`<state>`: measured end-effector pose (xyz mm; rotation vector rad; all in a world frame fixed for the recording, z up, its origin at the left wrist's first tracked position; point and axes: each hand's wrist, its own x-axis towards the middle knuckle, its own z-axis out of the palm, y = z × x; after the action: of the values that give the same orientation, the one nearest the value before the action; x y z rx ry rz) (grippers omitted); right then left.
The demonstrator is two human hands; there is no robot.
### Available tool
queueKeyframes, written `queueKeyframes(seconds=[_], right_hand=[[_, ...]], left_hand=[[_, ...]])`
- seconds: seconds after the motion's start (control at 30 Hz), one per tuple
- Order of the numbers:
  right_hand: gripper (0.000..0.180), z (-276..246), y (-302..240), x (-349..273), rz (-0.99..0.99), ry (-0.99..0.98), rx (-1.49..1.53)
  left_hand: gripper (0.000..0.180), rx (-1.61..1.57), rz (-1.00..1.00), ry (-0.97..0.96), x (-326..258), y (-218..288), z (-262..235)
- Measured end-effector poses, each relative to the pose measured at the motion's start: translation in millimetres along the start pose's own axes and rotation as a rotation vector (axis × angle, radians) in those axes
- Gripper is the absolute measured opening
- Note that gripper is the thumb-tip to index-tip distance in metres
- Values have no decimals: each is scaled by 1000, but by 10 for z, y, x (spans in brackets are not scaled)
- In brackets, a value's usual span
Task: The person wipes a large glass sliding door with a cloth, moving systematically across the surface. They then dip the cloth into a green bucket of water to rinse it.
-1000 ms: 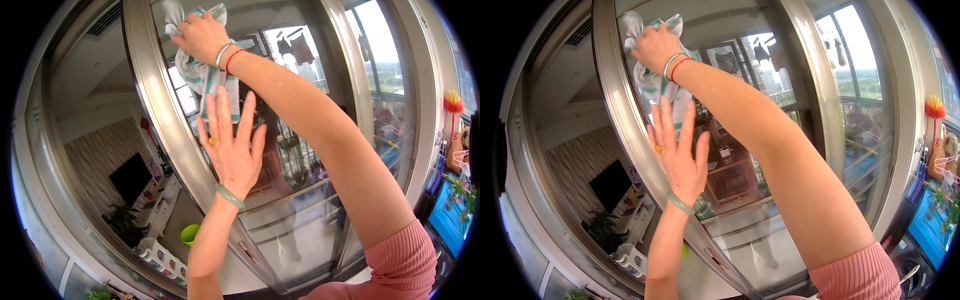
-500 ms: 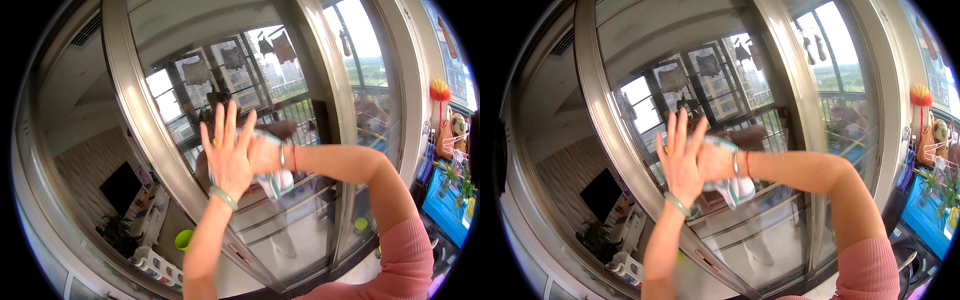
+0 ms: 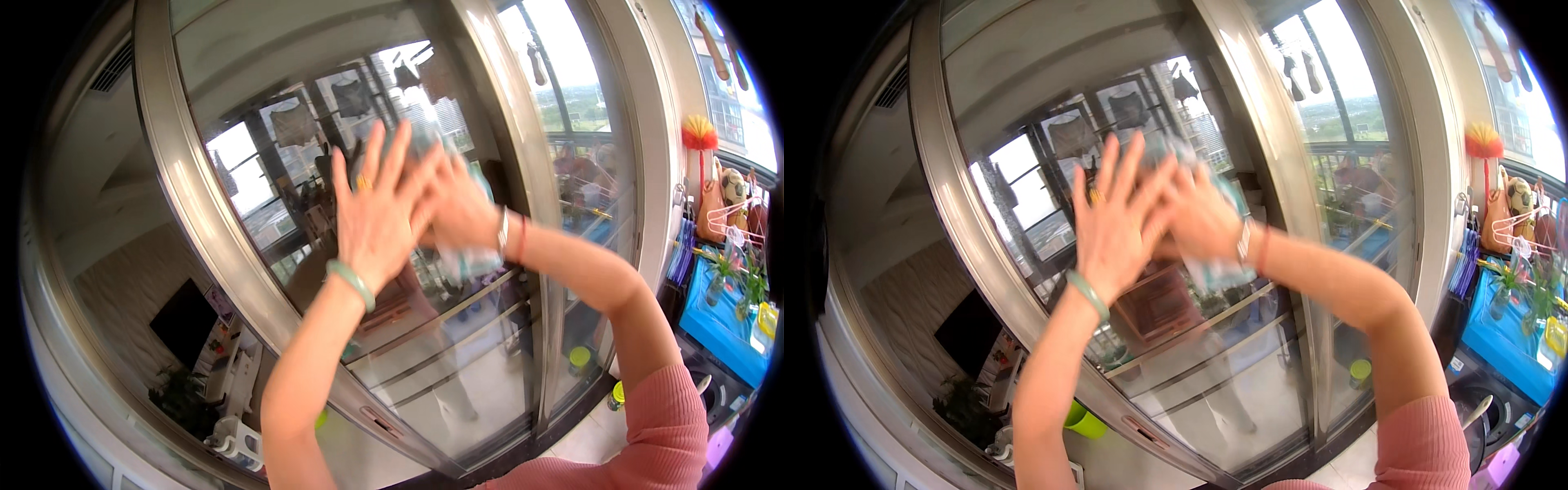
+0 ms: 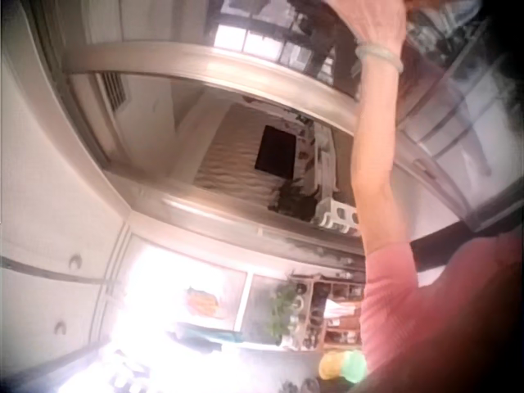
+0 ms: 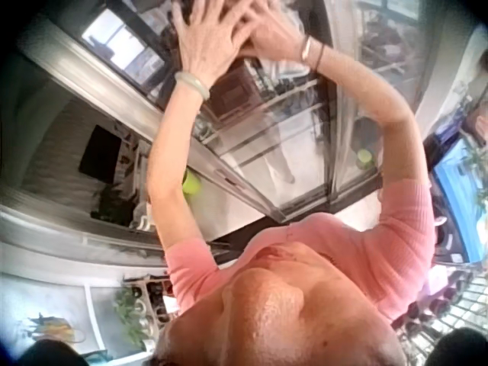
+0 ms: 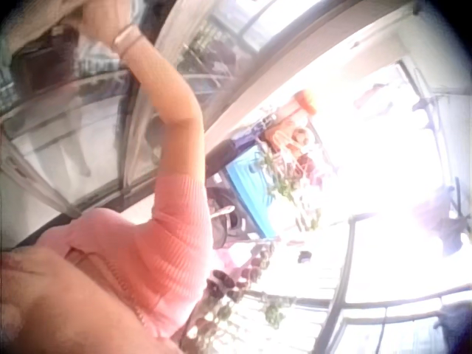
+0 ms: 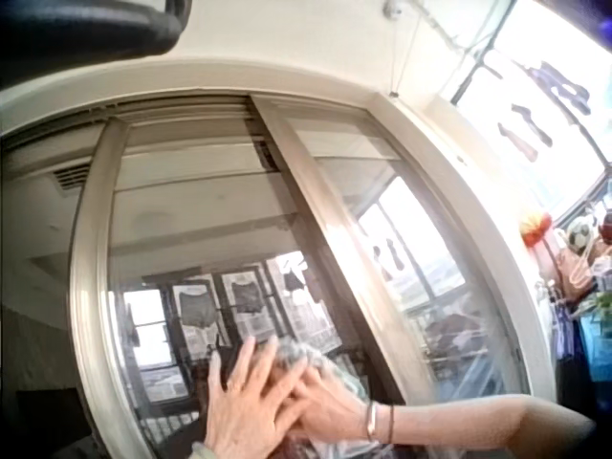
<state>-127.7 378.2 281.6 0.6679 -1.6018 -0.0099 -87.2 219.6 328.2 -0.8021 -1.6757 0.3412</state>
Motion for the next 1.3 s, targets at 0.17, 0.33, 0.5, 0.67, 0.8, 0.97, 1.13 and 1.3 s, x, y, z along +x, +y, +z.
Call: queueKeyframes(seconds=[0.17, 0.33, 0.5, 0.67, 0.8, 0.97, 1.13, 1.3], right_hand=[[27, 48, -57, -1131, -336, -192, 162], [31, -27, 553, -29, -181, -57, -81], [43, -211, 1385, 1211, 193, 370, -120], [52, -44, 952, 582, 291, 254, -4], [65, 138, 6, -1066, 398, -28, 125], [53, 201, -495, -2111, 381, -248, 306], [44, 178, 154, -1143, 112, 2, 321], [42, 103, 859, 273, 198, 371, 85]], left_hand=[[72, -295, 113, -178, -442, 490, 181], [72, -200, -3, 31, 330, 179, 219], [60, -95, -53, 280, 1090, -89, 135], [64, -168, -32, 178, 847, 90, 250], [80, -211, 152, -143, 1, 588, 310], [106, -598, 207, -396, -981, 1361, 542], [107, -392, 92, -184, -470, 1031, 563], [97, -241, 22, 229, 563, 406, 477]])
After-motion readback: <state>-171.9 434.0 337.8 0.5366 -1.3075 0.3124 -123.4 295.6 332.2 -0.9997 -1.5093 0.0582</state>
